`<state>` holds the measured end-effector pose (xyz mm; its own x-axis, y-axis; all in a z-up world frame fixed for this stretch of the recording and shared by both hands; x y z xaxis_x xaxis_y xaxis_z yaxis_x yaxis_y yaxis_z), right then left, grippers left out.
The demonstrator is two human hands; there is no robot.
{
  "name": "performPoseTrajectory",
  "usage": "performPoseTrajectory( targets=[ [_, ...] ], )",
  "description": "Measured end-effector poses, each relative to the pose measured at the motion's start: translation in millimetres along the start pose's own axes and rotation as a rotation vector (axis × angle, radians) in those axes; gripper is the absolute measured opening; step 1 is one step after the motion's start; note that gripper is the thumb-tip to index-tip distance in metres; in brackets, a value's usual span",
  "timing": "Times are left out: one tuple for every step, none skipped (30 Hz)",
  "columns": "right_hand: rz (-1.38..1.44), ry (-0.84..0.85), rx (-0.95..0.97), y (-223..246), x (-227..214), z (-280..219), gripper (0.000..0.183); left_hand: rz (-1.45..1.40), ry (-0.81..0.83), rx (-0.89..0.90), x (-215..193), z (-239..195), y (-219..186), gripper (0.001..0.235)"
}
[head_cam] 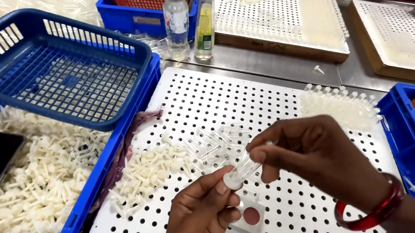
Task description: Sorting small white plastic components and placing them into a pegboard tray on a production line.
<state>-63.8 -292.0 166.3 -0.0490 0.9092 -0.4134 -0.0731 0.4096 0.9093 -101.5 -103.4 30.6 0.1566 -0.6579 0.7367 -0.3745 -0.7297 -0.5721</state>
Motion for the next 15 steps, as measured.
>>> performPoseTrajectory(
  targets=[
    [0.002,0.009,0.010,7.0,0.5,0.2,0.027,-0.033,0.014,0.000,1.9,-4.1,-3.4,0.036],
    [0.002,0.014,0.008,9.5,1.3,-1.0,0.027,-0.034,0.011,0.004,3.4,-6.9,-4.6,0.036],
    [-0.008,0.011,0.012,11.7,2.0,-2.0,0.028,-0.052,0.023,0.002,5.2,-9.6,-5.7,0.036],
    [-0.017,0.007,0.016,13.8,2.5,-3.5,0.029,-0.069,0.037,-0.001,7.2,-12.2,-6.7,0.037],
    [-0.017,0.010,0.015,12.5,2.5,-4.1,0.029,-0.070,0.035,0.001,8.5,-14.6,-8.3,0.037],
    [-0.033,0.004,0.014,10.8,1.7,-5.4,0.028,-0.087,0.039,-0.013,10.3,-17.0,-8.8,0.036],
    [-0.049,-0.003,0.013,8.9,0.7,-6.5,0.028,-0.105,0.043,-0.026,12.2,-19.2,-9.3,0.036],
    [-0.050,-0.002,0.015,10.6,0.9,-8.0,0.028,-0.106,0.042,-0.028,13.6,-21.9,-10.4,0.036],
    [-0.052,-0.002,-0.007,12.8,1.1,-9.5,0.027,-0.124,0.041,-0.054,15.1,-24.5,-11.2,0.036],
    [-0.054,-0.002,-0.029,15.2,1.6,-10.7,0.026,-0.141,0.041,-0.080,16.5,-27.2,-12.3,0.035],
    [-0.054,0.000,-0.028,21.0,3.1,-14.1,0.026,-0.142,0.040,-0.080,16.7,-29.6,-12.4,0.035],
    [-0.061,-0.008,-0.056,28.0,4.2,-16.5,0.025,-0.133,0.030,-0.075,17.2,-31.3,-13.1,0.036],
    [-0.067,-0.015,-0.083,35.2,5.4,-18.8,0.024,-0.125,0.020,-0.071,17.7,-33.0,-14.1,0.037],
    [-0.068,-0.011,-0.086,34.9,5.7,-19.6,0.024,-0.128,0.020,-0.066,15.6,-33.2,-12.8,0.037],
    [-0.071,-0.012,-0.118,35.1,6.2,-20.3,0.023,-0.113,0.047,-0.034,13.7,-33.5,-12.2,0.036]
  ],
)
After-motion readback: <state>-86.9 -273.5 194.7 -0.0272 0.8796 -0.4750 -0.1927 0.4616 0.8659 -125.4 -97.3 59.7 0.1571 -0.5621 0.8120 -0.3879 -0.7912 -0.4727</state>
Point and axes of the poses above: each hand's wrist, its own z-axis towards the middle knuckle, its own x-axis out of the palm, y = z × x, the point moved 2 cm from there along z, towards the middle knuckle, and after that the axes turned 11 degrees about -y, right-handed, at the moved point
